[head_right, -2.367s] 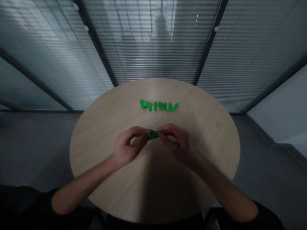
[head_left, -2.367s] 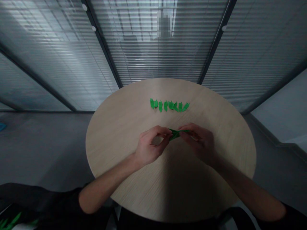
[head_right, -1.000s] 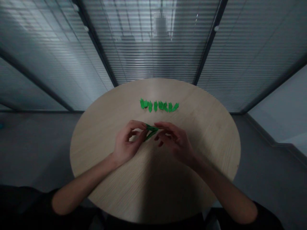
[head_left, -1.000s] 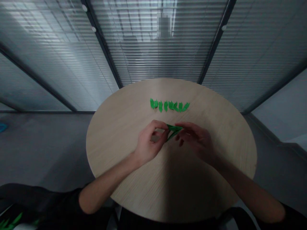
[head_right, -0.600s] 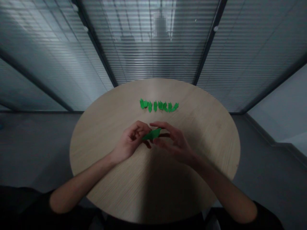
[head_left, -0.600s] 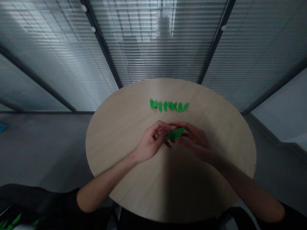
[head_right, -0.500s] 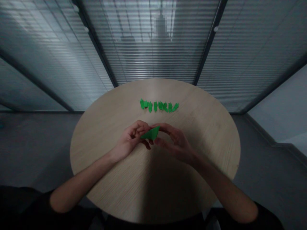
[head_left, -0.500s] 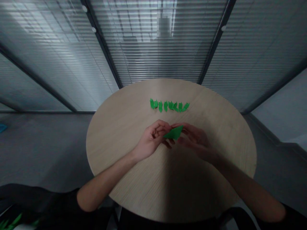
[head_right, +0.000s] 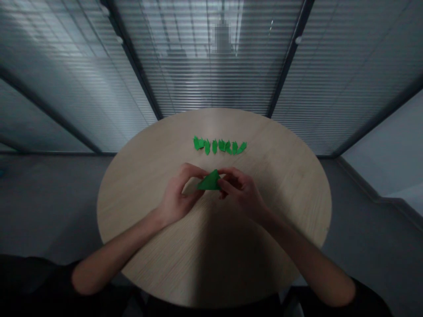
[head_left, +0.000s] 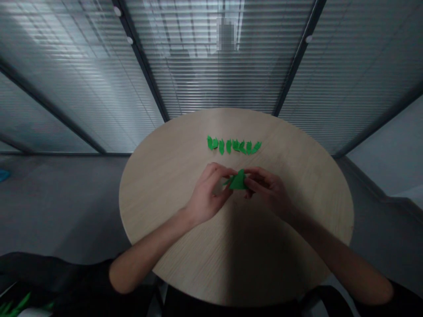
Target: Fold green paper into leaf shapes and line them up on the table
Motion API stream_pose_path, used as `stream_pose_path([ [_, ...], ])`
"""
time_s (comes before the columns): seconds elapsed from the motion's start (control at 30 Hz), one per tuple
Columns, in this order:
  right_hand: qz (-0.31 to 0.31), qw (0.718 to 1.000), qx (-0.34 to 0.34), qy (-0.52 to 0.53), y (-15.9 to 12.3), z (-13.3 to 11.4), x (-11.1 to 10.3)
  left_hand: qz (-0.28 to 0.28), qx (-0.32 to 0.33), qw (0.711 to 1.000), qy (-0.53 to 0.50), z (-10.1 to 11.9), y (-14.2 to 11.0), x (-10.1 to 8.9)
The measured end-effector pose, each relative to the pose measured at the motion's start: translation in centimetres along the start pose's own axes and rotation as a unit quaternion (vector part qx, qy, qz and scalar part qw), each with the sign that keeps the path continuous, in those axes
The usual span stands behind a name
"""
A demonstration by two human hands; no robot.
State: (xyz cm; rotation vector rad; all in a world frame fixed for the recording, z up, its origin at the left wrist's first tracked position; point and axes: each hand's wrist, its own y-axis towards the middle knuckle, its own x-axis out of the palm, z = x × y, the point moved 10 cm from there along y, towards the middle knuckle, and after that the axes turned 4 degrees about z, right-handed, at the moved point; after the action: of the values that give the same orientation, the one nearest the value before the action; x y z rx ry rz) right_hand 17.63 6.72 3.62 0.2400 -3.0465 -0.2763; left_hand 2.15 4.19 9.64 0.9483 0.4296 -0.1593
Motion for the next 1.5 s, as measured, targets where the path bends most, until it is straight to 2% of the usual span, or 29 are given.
stream_pose_path([
  [0.17,-0.003,1.000,0.008,0.019,-0.2,-0.2,0.2,-0.037,0.052,0.998,0.027,1.0,-0.5,0.8],
  [0.37,0.000,1.000,0.016,0.005,-0.2,-0.3,0.3,-0.022,0.067,0.996,0.052,0.8,-0.5,0.4],
  [0.5,0.006,1.000,0.002,-0.024,-0.2,-0.3,0.2,-0.028,0.051,0.997,0.051,0.4,-0.4,0.4],
  [0.6,0.021,0.996,-0.039,-0.079,-0.5,-1.0,0.0,-0.019,0.039,0.997,0.062,0.3,-0.3,0.2],
  [0.7,0.024,0.983,-0.108,-0.146,-1.1,-2.2,0.1,-0.039,0.029,0.996,0.068,0.2,-0.3,0.5],
  [0.83,0.010,0.966,-0.182,-0.183,-1.7,-3.4,0.8,-0.064,0.024,0.997,0.041,0.2,-0.5,0.8],
  [1.03,0.055,0.921,-0.295,-0.248,-2.7,-5.5,0.8,-0.054,0.010,0.998,0.009,0.3,-0.5,0.8],
  [1.13,0.071,0.914,-0.308,-0.256,-2.8,-5.9,0.6,-0.044,0.009,0.999,-0.007,0.3,-0.3,0.6],
  [1.3,0.066,0.916,-0.308,-0.248,-2.8,-6.0,0.4,-0.010,0.013,1.000,0.002,0.3,-0.3,0.0],
  [1.5,0.018,0.919,-0.309,-0.246,-2.8,-5.4,0.9,-0.039,-0.089,0.993,-0.062,-1.4,-0.7,0.9],
])
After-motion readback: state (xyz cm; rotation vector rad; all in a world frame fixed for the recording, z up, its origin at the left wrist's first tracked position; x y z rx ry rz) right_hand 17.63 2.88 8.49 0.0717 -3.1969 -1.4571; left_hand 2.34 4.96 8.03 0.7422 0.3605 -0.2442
